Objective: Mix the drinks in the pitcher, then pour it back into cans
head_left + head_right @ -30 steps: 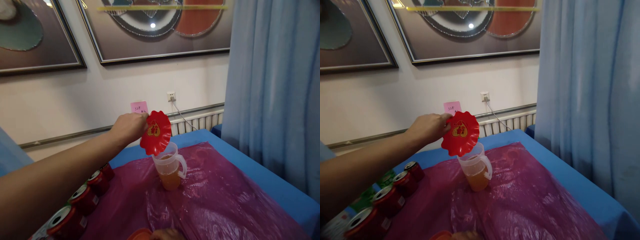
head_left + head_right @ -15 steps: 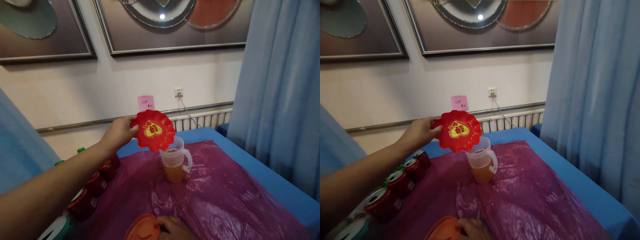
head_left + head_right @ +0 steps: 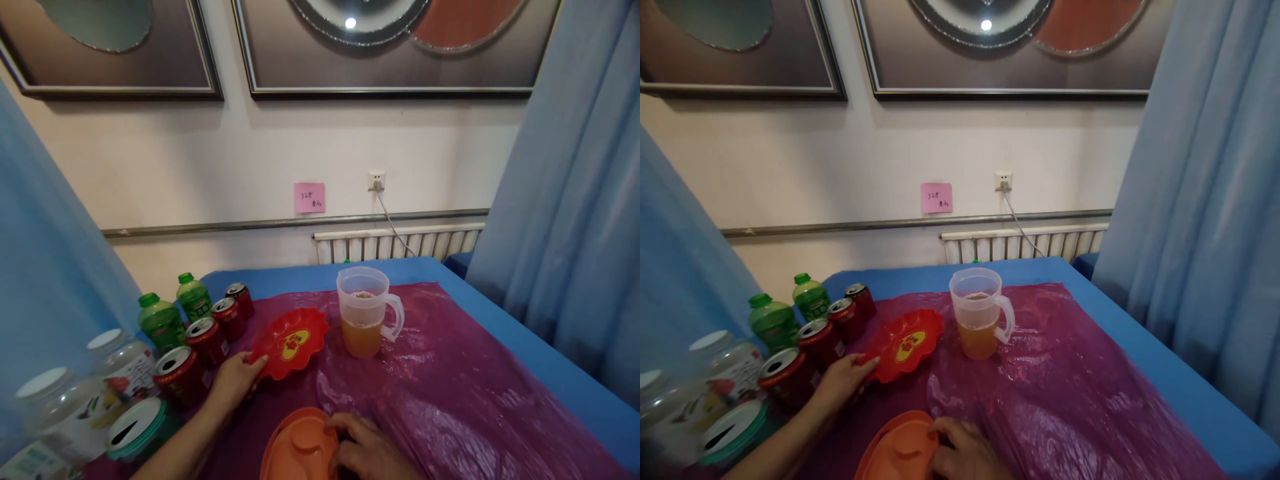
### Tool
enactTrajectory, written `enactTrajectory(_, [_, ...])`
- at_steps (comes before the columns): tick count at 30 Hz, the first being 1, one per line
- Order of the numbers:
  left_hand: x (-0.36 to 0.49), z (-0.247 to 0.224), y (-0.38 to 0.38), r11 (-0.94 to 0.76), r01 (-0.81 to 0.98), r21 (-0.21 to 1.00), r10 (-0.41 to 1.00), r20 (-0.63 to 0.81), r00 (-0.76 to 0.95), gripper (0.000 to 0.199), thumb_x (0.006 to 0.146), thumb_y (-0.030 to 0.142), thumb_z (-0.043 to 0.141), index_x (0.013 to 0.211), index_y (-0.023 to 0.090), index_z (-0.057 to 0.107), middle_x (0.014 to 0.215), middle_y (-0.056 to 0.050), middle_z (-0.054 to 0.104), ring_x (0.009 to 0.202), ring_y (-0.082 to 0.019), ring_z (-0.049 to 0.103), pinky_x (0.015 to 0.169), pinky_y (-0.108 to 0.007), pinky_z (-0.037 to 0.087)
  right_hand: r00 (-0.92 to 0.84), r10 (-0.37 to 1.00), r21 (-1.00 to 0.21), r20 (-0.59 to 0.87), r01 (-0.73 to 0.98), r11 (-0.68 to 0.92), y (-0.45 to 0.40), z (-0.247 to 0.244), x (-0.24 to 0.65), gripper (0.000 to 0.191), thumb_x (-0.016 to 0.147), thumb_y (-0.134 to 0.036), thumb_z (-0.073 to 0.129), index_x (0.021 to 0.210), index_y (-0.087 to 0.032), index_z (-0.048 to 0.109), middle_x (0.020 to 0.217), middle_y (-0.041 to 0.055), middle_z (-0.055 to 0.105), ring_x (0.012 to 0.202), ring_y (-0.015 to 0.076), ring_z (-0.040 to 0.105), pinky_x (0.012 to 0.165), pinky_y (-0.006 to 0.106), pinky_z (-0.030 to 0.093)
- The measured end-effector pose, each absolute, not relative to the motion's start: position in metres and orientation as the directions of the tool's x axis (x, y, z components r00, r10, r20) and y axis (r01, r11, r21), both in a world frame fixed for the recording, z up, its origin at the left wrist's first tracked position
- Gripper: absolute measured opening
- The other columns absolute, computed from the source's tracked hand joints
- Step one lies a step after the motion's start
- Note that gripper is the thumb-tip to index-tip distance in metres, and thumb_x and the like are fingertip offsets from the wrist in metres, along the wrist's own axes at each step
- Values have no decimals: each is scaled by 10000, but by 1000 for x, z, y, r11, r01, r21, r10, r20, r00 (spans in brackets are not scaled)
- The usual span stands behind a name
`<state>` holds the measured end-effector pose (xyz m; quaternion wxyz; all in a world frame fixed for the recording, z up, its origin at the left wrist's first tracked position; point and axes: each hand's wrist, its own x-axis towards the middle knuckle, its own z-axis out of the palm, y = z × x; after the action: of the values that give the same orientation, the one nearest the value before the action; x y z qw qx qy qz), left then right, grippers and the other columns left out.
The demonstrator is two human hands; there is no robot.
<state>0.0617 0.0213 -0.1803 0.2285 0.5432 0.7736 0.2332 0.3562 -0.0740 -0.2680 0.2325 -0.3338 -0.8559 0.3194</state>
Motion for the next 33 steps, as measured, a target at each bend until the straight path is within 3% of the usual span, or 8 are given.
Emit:
enactTrajectory(6, [63,-198,22,328,687,648,944,-209,-254,527,770,683,551,974,209,658,561,-14,624,521,-244,659,486,-319,481,-620,757,-845,207,276,457,-85,-217,376,259,801,-178,849,1021,-243,728,1421,57,615,1316,220,596,1112,320,455])
enactTrajectory(12, [60,-188,-6,239,767,596,971,-126,-205,885,815,628,552,1471,39,470,804,-82,766,748,-293,744,636,-351,550,-504,850,-941,153,188,281,-89,-215,392,116,867,-272,768,962,-238,711,1439,87,589,1323,253,594,1096,383,467])
enactTrajectory(16, [65,-184,-49,-171,869,465,976,202,84,516,952,464,513,1397,226,623,1200,-101,779,1037,-253,759,875,-350,602,-434,895,-959,102,196,204,-89,-215,398,65,880,-265,743,894,-235,687,1420,86,603,1374,262,557,1135,404,434])
enactTrajectory(19, [80,-185,-78,-535,803,263,824,373,427,422,997,332,543,1411,336,625,1484,-71,651,1292,-229,663,1033,-355,578,-424,897,-944,128,225,241,-88,-209,399,60,900,-273,729,888,-240,680,1413,85,609,1375,262,561,1132,409,446])
enactTrajectory(25, [116,-161,-83,-762,646,49,553,568,610,258,1038,211,520,1234,270,677,1223,-54,752,1103,-177,676,940,-287,586,-352,870,-857,345,259,445,-87,-201,405,68,966,-350,706,1009,-297,708,1476,62,593,1391,269,568,1156,425,467])
enactTrajectory(27, [125,-146,-78,-791,611,27,494,617,612,243,1051,186,491,1214,238,664,1158,-50,752,1055,-159,664,920,-260,567,-231,860,-837,454,219,501,-86,-205,407,285,962,-425,726,1232,-352,672,1570,61,524,1449,295,519,1183,460,455])
enactTrajectory(30, [142,-127,-69,-825,566,-9,424,652,629,259,1057,153,471,1247,218,635,1188,-55,733,1089,-149,648,953,-253,539,-40,844,-841,535,70,536,-83,-213,404,838,916,-604,738,1603,-386,312,1713,102,328,1523,340,427,1194,517,455])
enactTrajectory(33, [164,-114,-62,-832,553,-40,381,684,622,251,1062,161,462,1245,219,623,1165,-52,728,1036,-162,651,924,-283,544,89,846,-848,525,-28,529,-78,-220,392,1177,816,-766,739,1671,-335,53,1742,149,241,1566,378,338,1207,556,435])
